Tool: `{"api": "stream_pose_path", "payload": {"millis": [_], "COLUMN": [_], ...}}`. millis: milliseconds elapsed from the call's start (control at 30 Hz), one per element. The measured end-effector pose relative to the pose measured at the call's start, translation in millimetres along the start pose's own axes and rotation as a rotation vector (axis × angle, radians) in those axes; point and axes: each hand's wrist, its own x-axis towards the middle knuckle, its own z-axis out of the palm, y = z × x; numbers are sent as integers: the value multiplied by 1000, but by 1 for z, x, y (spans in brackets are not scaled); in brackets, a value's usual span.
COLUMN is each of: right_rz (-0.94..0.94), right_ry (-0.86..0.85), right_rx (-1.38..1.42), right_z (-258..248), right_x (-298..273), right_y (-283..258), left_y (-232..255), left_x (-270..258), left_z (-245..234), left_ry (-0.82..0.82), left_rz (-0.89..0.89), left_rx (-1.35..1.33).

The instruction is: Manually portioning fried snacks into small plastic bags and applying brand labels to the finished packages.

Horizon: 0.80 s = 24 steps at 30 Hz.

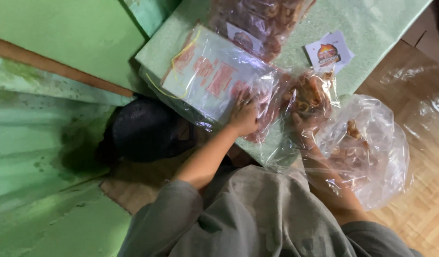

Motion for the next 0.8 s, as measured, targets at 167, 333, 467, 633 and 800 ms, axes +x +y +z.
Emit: {"api": "stream_pose_path", "payload": {"millis": [167,333,467,633,800], "right_rz": [-119,-226,-290,-338,-366], "right_ry": [8,16,31,64,121], "right_rx": [26,74,112,140,157], "right_z": [0,2,4,8,12], "right_x": [-1,0,4,10,13], "right_y": [9,13,22,28,35], "left_y": [14,-13,-49,-84,-99], "left_x": [5,-9,-17,-16,-18], "left_z": [-4,2,-9,-15,9], "left_ry": [-178,-136,-142,-166,-201], "left_rz": [-114,-43,79,101,128], "left_rx": [149,131,64,82,30]}}
